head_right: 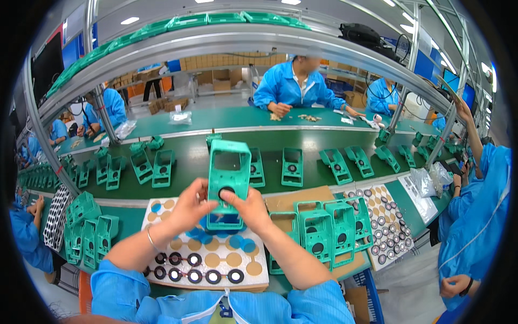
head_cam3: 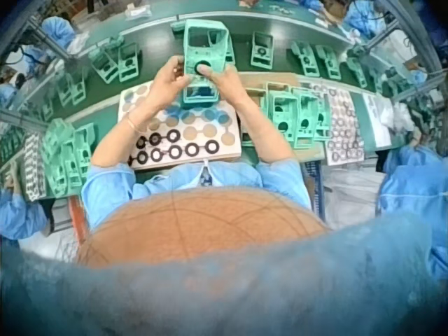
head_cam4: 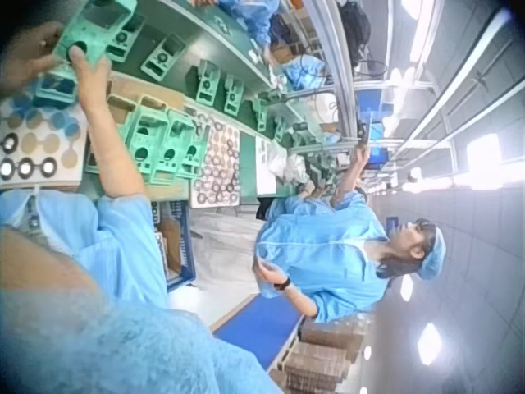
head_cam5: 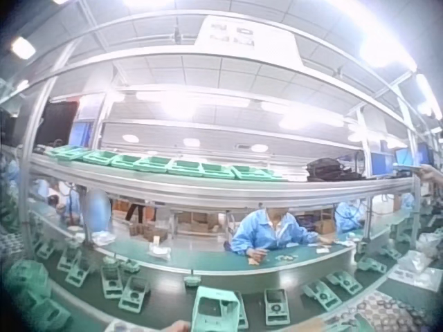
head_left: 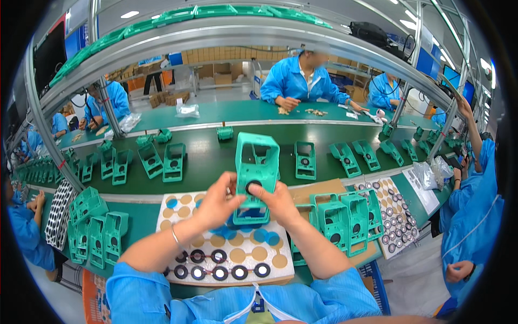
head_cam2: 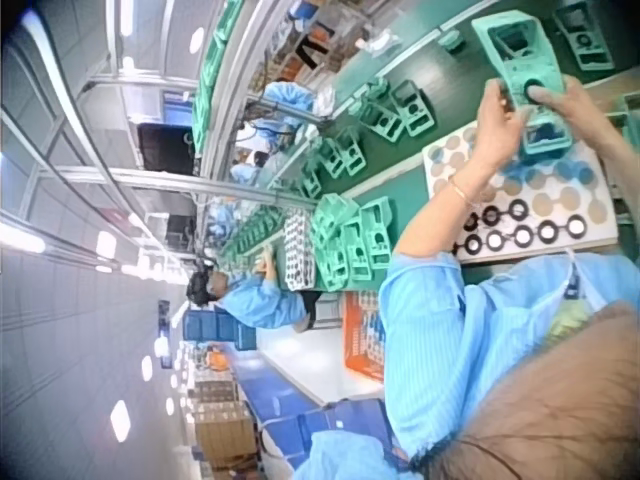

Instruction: The person assembles small electronic components into plastic housings by hand, placing them into assembly trays.

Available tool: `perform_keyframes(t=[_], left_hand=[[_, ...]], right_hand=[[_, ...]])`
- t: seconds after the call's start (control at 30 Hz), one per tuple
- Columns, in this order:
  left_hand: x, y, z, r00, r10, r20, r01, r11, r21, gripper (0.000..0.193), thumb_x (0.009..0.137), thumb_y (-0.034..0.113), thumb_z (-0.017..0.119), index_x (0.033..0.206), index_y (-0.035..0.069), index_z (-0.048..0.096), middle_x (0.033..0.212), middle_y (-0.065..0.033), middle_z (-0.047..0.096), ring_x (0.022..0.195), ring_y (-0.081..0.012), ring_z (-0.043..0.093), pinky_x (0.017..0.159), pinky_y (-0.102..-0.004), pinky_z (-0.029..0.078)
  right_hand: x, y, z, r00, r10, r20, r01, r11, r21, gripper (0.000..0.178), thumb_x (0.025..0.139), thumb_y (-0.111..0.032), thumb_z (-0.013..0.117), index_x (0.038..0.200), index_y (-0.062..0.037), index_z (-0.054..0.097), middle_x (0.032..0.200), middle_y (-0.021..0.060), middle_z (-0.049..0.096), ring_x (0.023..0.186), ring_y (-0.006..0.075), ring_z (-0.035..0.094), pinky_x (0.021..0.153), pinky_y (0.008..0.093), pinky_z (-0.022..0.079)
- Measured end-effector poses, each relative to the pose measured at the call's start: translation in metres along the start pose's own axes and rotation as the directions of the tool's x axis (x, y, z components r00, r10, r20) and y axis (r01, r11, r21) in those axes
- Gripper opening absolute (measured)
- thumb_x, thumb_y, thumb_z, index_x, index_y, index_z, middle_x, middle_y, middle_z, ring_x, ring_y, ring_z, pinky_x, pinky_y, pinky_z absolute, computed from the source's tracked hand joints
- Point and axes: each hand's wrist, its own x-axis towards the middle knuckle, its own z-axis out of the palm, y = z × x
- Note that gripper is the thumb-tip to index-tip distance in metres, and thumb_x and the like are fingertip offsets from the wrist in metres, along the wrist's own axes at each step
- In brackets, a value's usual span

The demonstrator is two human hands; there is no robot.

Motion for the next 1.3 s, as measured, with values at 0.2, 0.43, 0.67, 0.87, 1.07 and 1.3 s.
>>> perform_keyframes(t=[0.2,0.43,0.67,0.87,1.07,1.3], left_hand=[[0.078,-0.032,-0.052,0.901,-0.432,-0.034,0.403,0.863,-0.304,0.018,0.080,-0.006,0.052,0.098,-0.005,0.051,0.096,-0.0106,0.058,0.086,-0.0191,0.059,0.073,-0.0340,0.054],[0.107,-0.145,-0.080,0.732,-0.664,-0.153,0.649,0.748,-0.136,0.017,0.078,-0.001,0.061,0.093,-0.007,0.055,0.090,-0.0145,0.059,0.070,-0.0245,0.062,0.056,-0.0350,0.055],[0.079,-0.053,-0.061,0.958,-0.284,0.041,0.142,0.591,0.794,0.021,0.075,0.019,0.066,0.087,0.001,0.064,0.083,-0.0146,0.064,0.073,-0.0238,0.061,0.068,-0.0320,0.049],[-0.064,0.047,0.007,0.705,0.098,0.702,-0.535,0.724,0.436,0.013,0.073,0.017,0.058,0.071,0.004,0.058,0.080,-0.0089,0.054,0.080,-0.0256,0.052,0.068,-0.0349,0.047],[-0.088,0.064,0.030,0.682,0.229,0.695,-0.715,0.411,0.566,0.013,0.067,0.014,0.053,0.073,0.003,0.057,0.077,-0.0063,0.051,0.078,-0.0210,0.050,0.067,-0.0306,0.041],[-0.095,0.070,0.042,0.560,0.320,0.765,-0.827,0.280,0.488,0.015,0.062,0.014,0.054,0.070,0.002,0.057,0.076,-0.0109,0.051,0.073,-0.0255,0.049,0.069,-0.0354,0.041]], right_hand=[[-0.006,-0.034,-0.015,0.947,-0.308,-0.088,0.192,0.766,-0.613,0.037,0.076,-0.027,0.068,0.099,-0.0009,0.055,0.094,0.0111,0.058,0.079,0.0216,0.054,0.068,0.0336,0.045],[-0.032,-0.058,-0.001,0.928,-0.034,0.371,0.301,0.656,-0.692,0.019,0.077,-0.021,0.064,0.079,-0.0022,0.060,0.075,0.0123,0.061,0.073,0.0291,0.057,0.067,0.0382,0.045],[-0.044,-0.054,-0.007,0.805,0.036,0.592,0.493,0.514,-0.702,0.017,0.074,-0.017,0.065,0.085,-0.0042,0.063,0.075,0.0116,0.061,0.076,0.0297,0.056,0.069,0.0393,0.044],[-0.041,-0.071,0.001,0.863,-0.034,0.503,0.437,0.550,-0.712,0.015,0.076,-0.017,0.065,0.084,-0.0044,0.062,0.075,0.0112,0.061,0.076,0.0279,0.056,0.068,0.0380,0.044],[-0.051,-0.068,0.007,0.858,-0.187,0.479,0.501,0.508,-0.701,0.017,0.077,-0.021,0.063,0.086,-0.0066,0.061,0.077,0.0086,0.061,0.078,0.0277,0.057,0.067,0.0382,0.045],[-0.052,-0.056,0.009,0.888,-0.069,0.455,0.404,0.592,-0.698,0.018,0.077,-0.023,0.062,0.082,-0.0059,0.059,0.076,0.0101,0.061,0.077,0.0283,0.058,0.067,0.0382,0.045]])
